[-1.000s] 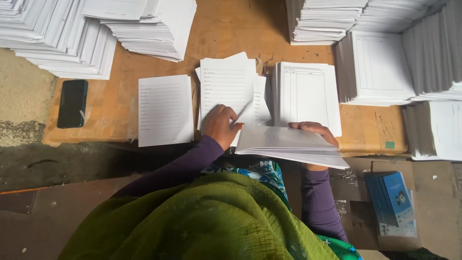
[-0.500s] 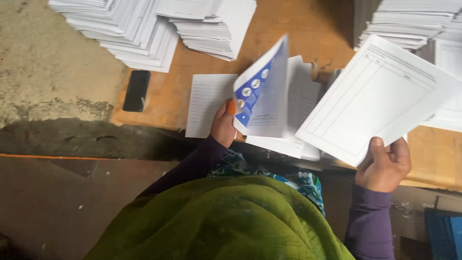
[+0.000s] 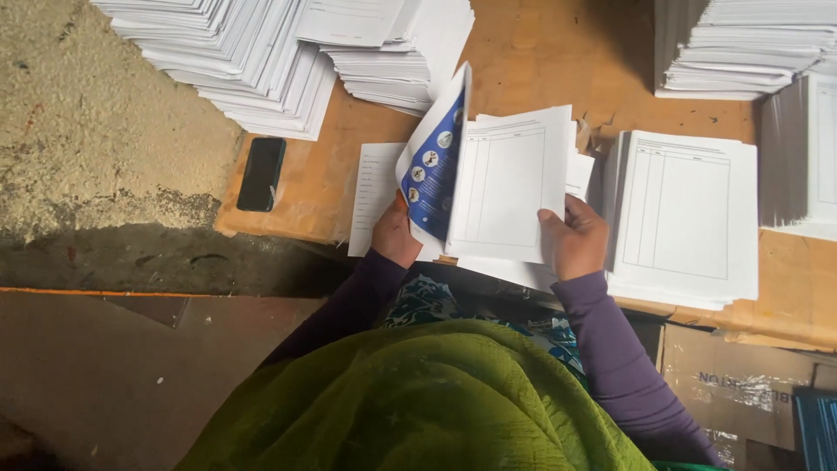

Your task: The person sorts through a large stack of white papers on a wooden table, separating them into smaller piles. They handle the papers by hand, flipping through them and occasionally picking up a blue-covered booklet to place it on top of a stack.

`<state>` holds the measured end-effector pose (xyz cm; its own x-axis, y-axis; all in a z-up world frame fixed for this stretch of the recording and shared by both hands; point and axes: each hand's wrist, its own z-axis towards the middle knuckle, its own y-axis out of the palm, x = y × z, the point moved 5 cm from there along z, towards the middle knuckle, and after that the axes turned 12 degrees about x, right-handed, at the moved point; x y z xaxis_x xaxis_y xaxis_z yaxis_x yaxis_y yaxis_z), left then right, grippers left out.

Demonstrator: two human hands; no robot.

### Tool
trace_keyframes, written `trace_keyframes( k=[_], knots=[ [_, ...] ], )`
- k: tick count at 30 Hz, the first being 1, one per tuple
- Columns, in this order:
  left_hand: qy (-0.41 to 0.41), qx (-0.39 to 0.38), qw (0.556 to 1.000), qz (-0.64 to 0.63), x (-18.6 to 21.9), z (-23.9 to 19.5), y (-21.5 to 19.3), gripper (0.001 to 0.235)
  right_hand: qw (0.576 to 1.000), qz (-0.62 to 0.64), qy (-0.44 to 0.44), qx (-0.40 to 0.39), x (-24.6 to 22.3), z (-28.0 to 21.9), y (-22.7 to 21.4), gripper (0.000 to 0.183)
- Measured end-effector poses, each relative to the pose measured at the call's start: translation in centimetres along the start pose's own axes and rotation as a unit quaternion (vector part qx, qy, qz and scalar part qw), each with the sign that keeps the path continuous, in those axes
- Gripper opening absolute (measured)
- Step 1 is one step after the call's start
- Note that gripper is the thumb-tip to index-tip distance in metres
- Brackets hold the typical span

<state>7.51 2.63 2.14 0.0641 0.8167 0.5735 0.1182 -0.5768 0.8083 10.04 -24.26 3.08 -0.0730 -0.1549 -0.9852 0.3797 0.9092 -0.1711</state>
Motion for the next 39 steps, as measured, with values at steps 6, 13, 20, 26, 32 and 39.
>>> trace_keyframes(
  k=[6, 13, 20, 26, 32, 39],
  knots=[
    [0.057, -0.008, 0.998, 0.023, 1.3, -1.6, 2.6, 0.039, 0.999, 0.029, -0.016, -0.024, -0.6, -2.3, 1.0, 0.031],
    [0.17, 0.047, 0.92, 0.351, 4.2, -0.8, -0.1, 0.041, 0.984, 0.083, -0.135, -0.078, -5.4, -4.2, -0.1, 0.031],
    [0.206, 0.118, 0.727, 0.644, 8.9, -1.9, -5.2, 0.042, 0.824, -0.505, -0.232, 0.114, -1.8, 1.8, -8.4, 0.052],
    [0.19, 0.157, 0.664, 0.706, 7.6, -1.9, -5.7, 0.035, 0.805, -0.532, -0.244, 0.099, -2.3, 1.4, -8.0, 0.041],
    [0.297, -0.073, 0.806, 0.507, -0.8, 0.8, 0.9, 0.021, 0.806, -0.518, -0.272, 0.095, -2.1, 1.6, -10.3, 0.027],
    [-0.108, 0.073, 0.959, 0.252, -10.2, -1.1, 8.3, 0.053, 0.878, -0.382, -0.284, -0.048, -9.5, -10.8, -2.5, 0.045]
  ],
)
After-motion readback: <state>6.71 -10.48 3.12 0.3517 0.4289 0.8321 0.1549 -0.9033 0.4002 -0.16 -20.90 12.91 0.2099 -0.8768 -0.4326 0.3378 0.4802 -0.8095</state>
